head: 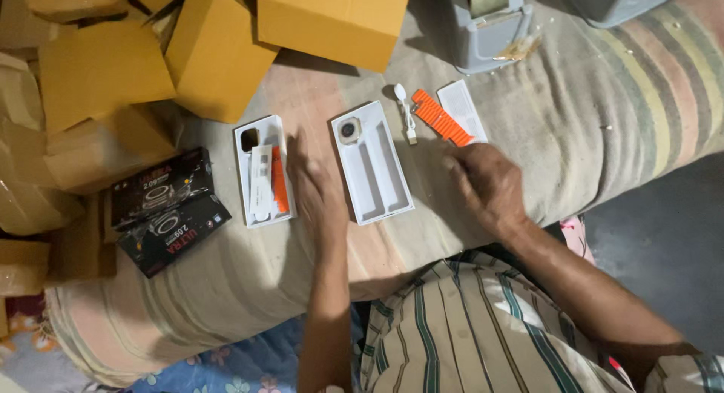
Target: The person places a smartwatch, charging cable, orange strap and paperwork into a white inner tray, presses the contents into place, and stacks the finished product boxes with a pile of other boxes. They work through the items one box at a time.
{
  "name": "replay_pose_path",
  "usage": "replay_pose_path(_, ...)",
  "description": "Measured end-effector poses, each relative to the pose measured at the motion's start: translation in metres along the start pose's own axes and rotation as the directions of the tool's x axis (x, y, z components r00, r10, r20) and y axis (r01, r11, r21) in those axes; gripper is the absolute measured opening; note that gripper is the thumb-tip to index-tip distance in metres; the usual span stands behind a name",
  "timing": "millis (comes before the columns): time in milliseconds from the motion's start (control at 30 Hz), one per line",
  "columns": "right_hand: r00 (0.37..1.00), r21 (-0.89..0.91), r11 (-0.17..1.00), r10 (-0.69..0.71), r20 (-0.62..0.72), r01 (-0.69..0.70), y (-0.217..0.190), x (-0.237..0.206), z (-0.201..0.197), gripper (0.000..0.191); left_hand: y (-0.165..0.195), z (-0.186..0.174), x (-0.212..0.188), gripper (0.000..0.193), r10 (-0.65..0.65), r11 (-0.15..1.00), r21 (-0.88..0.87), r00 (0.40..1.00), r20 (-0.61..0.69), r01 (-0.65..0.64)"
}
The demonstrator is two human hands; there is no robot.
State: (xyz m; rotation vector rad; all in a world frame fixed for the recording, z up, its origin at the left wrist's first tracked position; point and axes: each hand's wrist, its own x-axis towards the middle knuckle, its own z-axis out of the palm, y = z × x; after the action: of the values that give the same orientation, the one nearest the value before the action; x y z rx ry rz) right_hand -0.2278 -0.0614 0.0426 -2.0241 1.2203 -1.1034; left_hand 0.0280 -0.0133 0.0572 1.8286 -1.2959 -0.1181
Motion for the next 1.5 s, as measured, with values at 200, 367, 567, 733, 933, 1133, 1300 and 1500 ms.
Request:
replay_pose_path(200,0.996,-0.264,0.961,-0.086,-0.027,0.076,0.008,0.055,-0.006,0.020,-0.009,-0.003,-0.053,0.057,0.189,0.975,0.139,0.977,-0.102,-0.174)
replay_pose_path(367,1.000,-0.255,0.967,0.014,0.007,-0.012,0.003,0.072,0.004,0.016,-0.018,-0.004,-0.053,0.059,0.236,0.949,0.229,0.970,-0.055,-0.217)
replay_pose_path(567,0.990,-0.496,0.859,-0.079,0.114,0.125,0.009,0.105,0.060,0.015,-0.011,-0.010,-0.051,0.059,0.288,0.942,0.202,0.955,-0.074,-0.268)
replay_pose_path(733,0.987,-0.576,0.803,-0.096,0.126,0.151,0.013,0.110,0.086,0.021,-0.014,-0.013,-0.048,0.058,0.306,0.937,0.212,0.945,-0.112,-0.278)
replay_pose_path(933,0.992,-0.594,0.801,-0.004,0.125,0.078,0.011,0.104,0.085,0.023,-0.017,-0.016,-0.048,0.057,0.322,0.935,0.188,0.942,-0.094,-0.301)
replay_pose_path(1133,0.947,-0.654,0.756,0.235,0.219,-0.037,-0.001,0.095,0.068,0.021,-0.018,-0.016,-0.047,0.057,0.322,0.936,0.188,0.940,-0.110,-0.298)
replay_pose_path(1300,0.920,-0.646,0.760,0.304,0.246,-0.079,-0.013,0.075,0.054,0.024,-0.020,-0.013,-0.047,0.054,0.324,0.931,0.213,0.940,-0.107,-0.296)
replay_pose_path(1500,0.936,-0.590,0.800,0.282,0.211,-0.108,-0.022,0.067,0.050,0.029,-0.021,-0.013,-0.048,0.053,0.321,0.930,0.225,0.941,-0.106,-0.292)
